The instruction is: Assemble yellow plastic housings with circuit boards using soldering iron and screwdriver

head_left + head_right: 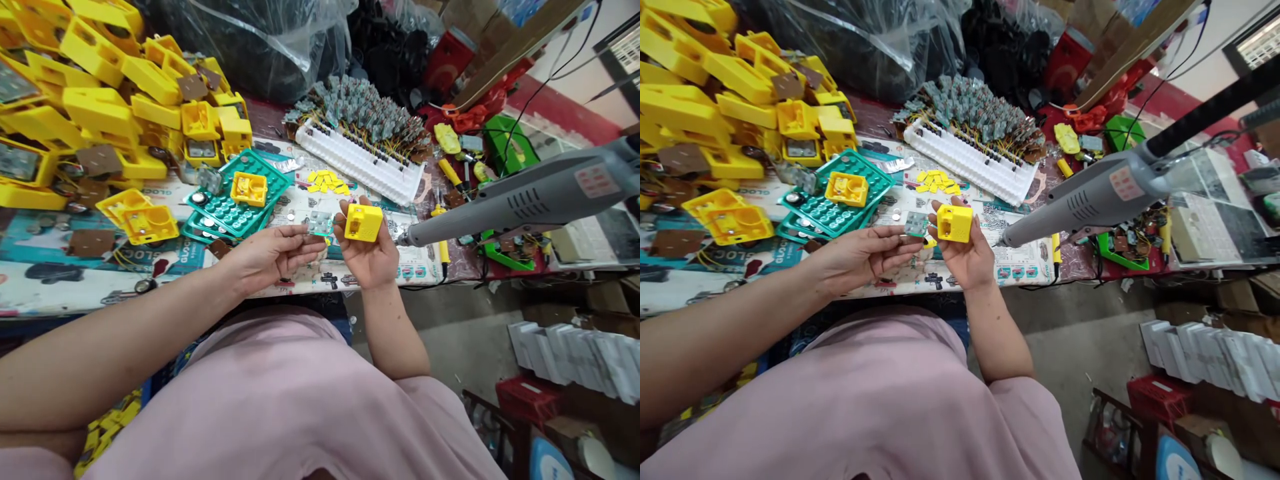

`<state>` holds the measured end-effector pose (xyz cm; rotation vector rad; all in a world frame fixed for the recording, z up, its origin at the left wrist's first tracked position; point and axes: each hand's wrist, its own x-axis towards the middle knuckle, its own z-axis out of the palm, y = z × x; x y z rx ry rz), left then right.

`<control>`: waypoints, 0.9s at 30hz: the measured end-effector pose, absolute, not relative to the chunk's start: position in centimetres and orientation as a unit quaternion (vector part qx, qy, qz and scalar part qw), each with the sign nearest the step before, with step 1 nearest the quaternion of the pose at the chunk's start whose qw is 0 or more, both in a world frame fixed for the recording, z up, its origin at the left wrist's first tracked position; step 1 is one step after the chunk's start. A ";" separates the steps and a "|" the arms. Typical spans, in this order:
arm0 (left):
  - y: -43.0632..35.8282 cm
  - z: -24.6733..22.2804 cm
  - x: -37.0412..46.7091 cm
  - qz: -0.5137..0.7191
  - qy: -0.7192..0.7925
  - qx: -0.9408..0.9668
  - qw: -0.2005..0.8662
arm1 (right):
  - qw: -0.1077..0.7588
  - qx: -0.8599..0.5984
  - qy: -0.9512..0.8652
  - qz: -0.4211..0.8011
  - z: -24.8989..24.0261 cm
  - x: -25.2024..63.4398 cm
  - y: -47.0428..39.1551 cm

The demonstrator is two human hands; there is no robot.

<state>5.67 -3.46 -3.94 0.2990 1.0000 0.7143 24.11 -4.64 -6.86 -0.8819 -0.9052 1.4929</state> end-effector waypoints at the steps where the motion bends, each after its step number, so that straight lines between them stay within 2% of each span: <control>1: -3.2 -4.0 5.3 0.315 0.473 0.184 0.802 | 0.567 -0.364 -0.371 0.639 -6.8 24.1 -4.7; 4: -2.1 -4.1 4.0 0.238 0.496 0.434 0.713 | 0.588 -0.356 -0.334 0.645 -6.5 24.0 -5.0; 5: -1.8 -4.1 3.7 0.203 0.505 0.546 0.637 | 0.594 -0.355 -0.323 0.646 -6.4 24.0 -5.1; 7: -1.2 -4.2 3.3 0.106 0.503 0.747 0.420 | 0.601 -0.350 -0.309 0.649 -6.1 23.9 -5.3; 9: -0.9 -4.3 3.5 -0.006 0.472 0.855 0.214 | 0.600 -0.344 -0.311 0.651 -6.0 23.8 -5.4; 10: -0.9 -4.3 3.7 -0.051 0.453 0.878 0.145 | 0.598 -0.345 -0.315 0.652 -6.0 23.8 -5.4; 12: -1.0 -4.3 4.2 -0.101 0.424 0.897 0.073 | 0.593 -0.348 -0.320 0.651 -6.1 23.8 -5.3; 16: -1.1 -4.3 4.9 -0.105 0.412 0.905 0.030 | 0.585 -0.359 -0.311 0.657 -6.2 23.7 -5.0; 21: -0.9 -4.0 4.2 -0.070 0.405 0.911 0.038 | 0.569 -0.359 -0.293 0.679 -6.2 23.5 -4.5; 23: -0.9 -3.7 3.7 -0.002 0.420 0.906 0.053 | 0.565 -0.352 -0.293 0.687 -6.3 23.5 -4.4; 27: -0.7 -2.9 3.1 0.212 0.425 0.871 0.126 | 0.544 -0.346 -0.289 0.707 -6.2 23.2 -3.9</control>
